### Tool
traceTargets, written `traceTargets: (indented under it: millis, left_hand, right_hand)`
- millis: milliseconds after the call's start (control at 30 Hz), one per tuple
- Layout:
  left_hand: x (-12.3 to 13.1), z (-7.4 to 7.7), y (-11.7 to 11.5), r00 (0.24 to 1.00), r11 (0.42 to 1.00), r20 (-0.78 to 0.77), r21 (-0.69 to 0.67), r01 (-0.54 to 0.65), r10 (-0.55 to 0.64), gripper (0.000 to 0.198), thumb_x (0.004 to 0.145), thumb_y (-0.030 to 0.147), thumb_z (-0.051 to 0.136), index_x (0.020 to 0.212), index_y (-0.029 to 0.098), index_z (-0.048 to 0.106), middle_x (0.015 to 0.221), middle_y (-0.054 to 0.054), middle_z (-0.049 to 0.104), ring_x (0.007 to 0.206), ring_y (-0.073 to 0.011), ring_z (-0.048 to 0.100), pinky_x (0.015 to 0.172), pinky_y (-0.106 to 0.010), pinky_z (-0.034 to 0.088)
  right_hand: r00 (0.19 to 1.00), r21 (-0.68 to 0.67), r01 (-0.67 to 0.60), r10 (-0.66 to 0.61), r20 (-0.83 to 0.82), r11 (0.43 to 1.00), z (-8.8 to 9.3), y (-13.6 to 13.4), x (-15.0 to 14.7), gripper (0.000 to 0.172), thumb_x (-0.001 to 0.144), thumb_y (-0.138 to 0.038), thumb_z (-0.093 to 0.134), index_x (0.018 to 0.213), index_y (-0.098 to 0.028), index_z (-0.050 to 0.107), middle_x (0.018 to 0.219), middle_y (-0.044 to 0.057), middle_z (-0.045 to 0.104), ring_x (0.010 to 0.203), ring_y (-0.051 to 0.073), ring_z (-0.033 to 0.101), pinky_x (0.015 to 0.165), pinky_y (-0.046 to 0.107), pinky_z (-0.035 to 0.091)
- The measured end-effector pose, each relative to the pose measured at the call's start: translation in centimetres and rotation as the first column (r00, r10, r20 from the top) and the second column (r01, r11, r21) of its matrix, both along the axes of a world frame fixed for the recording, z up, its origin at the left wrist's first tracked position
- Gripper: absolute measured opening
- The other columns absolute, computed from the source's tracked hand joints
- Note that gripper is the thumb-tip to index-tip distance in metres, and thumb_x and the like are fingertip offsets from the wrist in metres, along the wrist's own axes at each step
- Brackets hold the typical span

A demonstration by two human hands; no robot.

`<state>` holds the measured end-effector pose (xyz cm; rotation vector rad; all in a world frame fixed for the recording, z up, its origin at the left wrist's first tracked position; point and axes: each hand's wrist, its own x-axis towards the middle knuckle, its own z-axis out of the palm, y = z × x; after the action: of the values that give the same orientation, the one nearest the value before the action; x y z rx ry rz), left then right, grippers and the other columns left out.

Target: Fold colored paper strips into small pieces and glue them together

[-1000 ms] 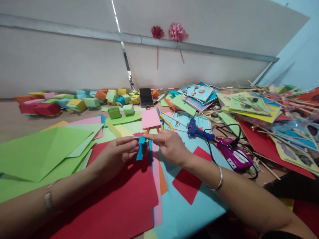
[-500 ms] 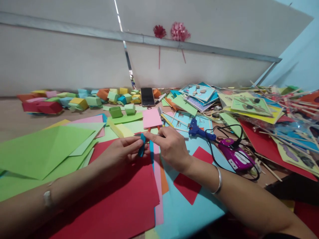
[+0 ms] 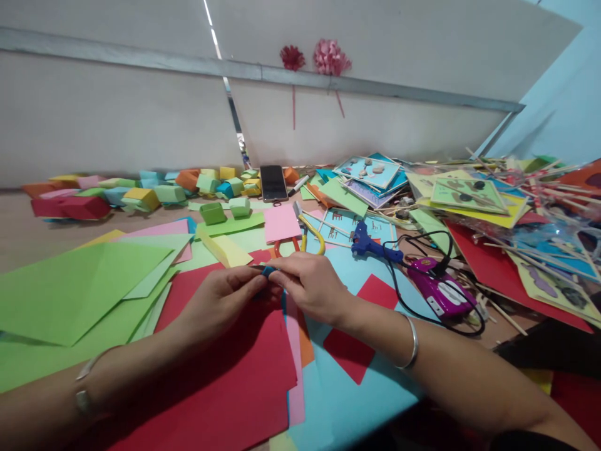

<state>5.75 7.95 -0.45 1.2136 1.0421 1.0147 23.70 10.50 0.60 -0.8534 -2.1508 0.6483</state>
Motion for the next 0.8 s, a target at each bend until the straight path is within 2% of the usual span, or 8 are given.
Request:
traceTargets:
  millis: [133,233,333,433,567,667,800]
  left_hand:
    - [0.2,0.2,-0.4,0.996,0.996,-0.082,0.086,-0.014,0.021,0.021,0.075,0.036,0.073,0.065,0.018,0.071,0.064,-0.005,0.070,0.059,-0.0171,0.059,0.060,-0.030,0.048]
    - [0.4,0.3,-0.6,0.996,0.989,-0.086,0.146,-0.014,0.027,0.023,0.076,0.036,0.071,0.061,0.018,0.069,0.061,-0.004,0.067,0.058,-0.0159,0.054,0.058,-0.029,0.044]
    - [0.5,0.5,-0.7,0.997,0.991,-0.081,0.133,0.011,0.000,0.023,0.075,0.037,0.070,0.062,0.018,0.070,0.061,-0.004,0.066,0.058,-0.0160,0.052,0.056,-0.028,0.041]
    - [0.6,0.6,-0.8,0.994,0.990,-0.103,0.136,0.048,-0.034,0.028,0.077,0.039,0.068,0.059,0.018,0.067,0.056,-0.003,0.061,0.056,-0.0147,0.048,0.054,-0.027,0.038]
    - [0.5,0.5,-0.9,0.989,0.978,-0.140,0.200,0.066,-0.038,0.029,0.082,0.036,0.062,0.059,0.018,0.063,0.058,-0.001,0.058,0.056,-0.0140,0.047,0.055,-0.027,0.038]
    - [0.3,0.2,-0.8,0.984,0.973,-0.177,0.219,0.067,-0.028,0.027,0.085,0.033,0.059,0.063,0.018,0.064,0.061,-0.002,0.060,0.058,-0.0141,0.050,0.058,-0.027,0.040]
    - [0.0,0.2,-0.8,0.985,0.976,-0.152,0.188,0.113,-0.084,0.016,0.083,0.029,0.063,0.088,0.017,0.071,0.076,-0.005,0.067,0.068,-0.0169,0.057,0.064,-0.029,0.047]
  right_hand:
    - [0.994,0.017,0.054,-0.052,-0.094,0.998,0.2,-0.5,-0.2,0.016,0.090,-0.023,0.059,0.092,-0.018,0.074,0.087,0.004,0.075,0.077,0.014,0.066,0.071,0.025,0.048]
    - [0.997,0.062,0.049,-0.044,-0.069,0.997,0.4,-0.7,-0.2,0.015,0.090,-0.023,0.058,0.088,-0.019,0.072,0.085,0.003,0.075,0.073,0.013,0.066,0.069,0.024,0.047]
    - [0.999,0.130,0.022,-0.018,-0.027,0.991,0.5,-0.9,-0.2,0.018,0.091,-0.022,0.054,0.085,-0.019,0.071,0.079,0.002,0.073,0.067,0.011,0.062,0.065,0.023,0.046]
    - [0.997,0.169,0.068,-0.061,-0.050,0.983,0.5,-1.1,-0.3,0.020,0.089,-0.020,0.054,0.076,-0.018,0.069,0.069,0.000,0.070,0.058,0.010,0.057,0.060,0.021,0.043]
    - [0.984,0.107,0.152,-0.140,-0.110,0.983,0.4,-1.4,-0.4,0.022,0.086,-0.019,0.056,0.067,-0.018,0.067,0.060,-0.002,0.065,0.054,0.009,0.054,0.055,0.020,0.041]
    - [0.983,0.058,0.146,-0.138,-0.124,0.988,0.5,-1.2,-0.4,0.020,0.087,-0.020,0.058,0.071,-0.017,0.069,0.064,0.000,0.068,0.059,0.010,0.059,0.058,0.021,0.044]
    - [0.975,-0.069,0.103,-0.114,-0.188,0.992,0.5,-0.5,-0.3,0.017,0.086,-0.025,0.060,0.077,-0.018,0.073,0.064,0.000,0.067,0.057,0.010,0.057,0.057,0.023,0.045]
